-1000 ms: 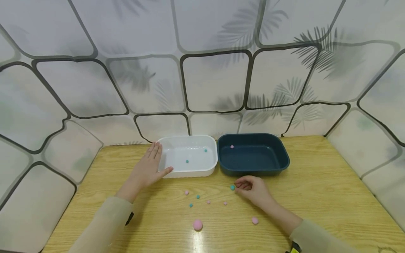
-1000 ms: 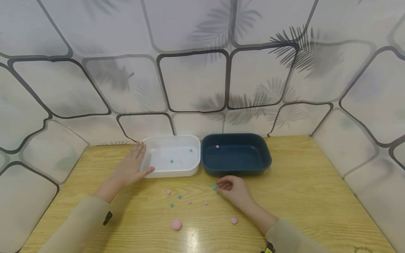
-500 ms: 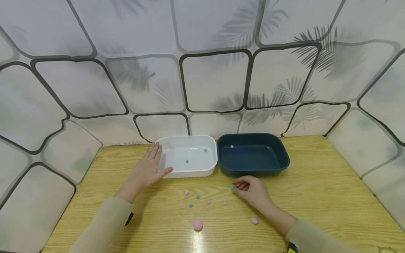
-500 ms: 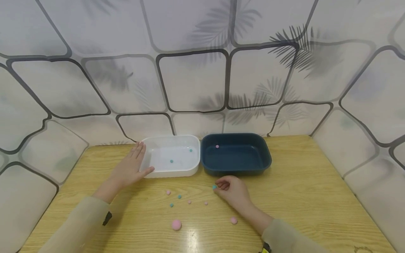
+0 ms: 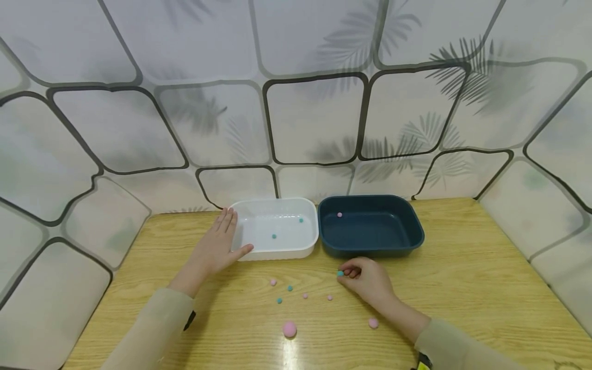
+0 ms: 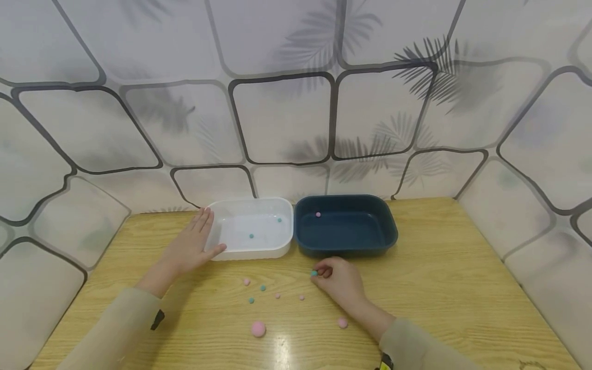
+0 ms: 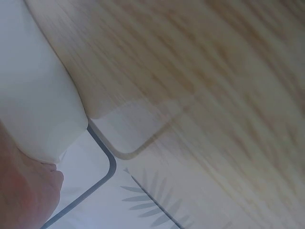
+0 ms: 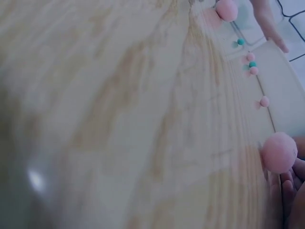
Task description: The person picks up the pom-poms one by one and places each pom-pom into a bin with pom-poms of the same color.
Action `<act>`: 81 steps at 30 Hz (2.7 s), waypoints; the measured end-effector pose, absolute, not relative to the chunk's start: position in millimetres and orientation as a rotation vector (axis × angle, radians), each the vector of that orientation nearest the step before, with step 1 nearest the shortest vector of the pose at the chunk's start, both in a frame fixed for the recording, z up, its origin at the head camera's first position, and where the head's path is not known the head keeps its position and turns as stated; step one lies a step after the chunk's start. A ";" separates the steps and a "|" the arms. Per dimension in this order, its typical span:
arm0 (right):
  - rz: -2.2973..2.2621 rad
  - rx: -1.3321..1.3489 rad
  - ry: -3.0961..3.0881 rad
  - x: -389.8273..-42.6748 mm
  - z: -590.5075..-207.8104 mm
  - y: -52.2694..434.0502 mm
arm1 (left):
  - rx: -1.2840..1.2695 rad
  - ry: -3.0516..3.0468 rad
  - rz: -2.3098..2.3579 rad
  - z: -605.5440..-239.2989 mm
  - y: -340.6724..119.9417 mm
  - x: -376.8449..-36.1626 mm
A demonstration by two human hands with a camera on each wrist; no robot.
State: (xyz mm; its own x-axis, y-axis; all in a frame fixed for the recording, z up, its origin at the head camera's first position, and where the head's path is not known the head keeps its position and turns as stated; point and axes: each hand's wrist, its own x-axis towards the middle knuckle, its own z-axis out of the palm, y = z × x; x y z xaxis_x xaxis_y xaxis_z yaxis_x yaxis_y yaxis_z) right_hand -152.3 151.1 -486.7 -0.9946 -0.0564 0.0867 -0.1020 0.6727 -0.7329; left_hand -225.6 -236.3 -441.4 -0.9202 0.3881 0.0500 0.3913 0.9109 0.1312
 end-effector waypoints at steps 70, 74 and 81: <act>0.849 0.576 -2.756 -213.0 -407.5 63.3 | -0.614 -3.037 -0.220 -441.5 -235.8 -223.4; 0.868 0.542 -2.780 -223.8 -412.1 59.9 | -0.609 -3.048 -0.215 -441.7 -235.7 -223.9; 0.884 0.528 -2.824 -239.6 -418.5 56.2 | -0.616 -3.034 -0.218 -442.1 -236.3 -224.1</act>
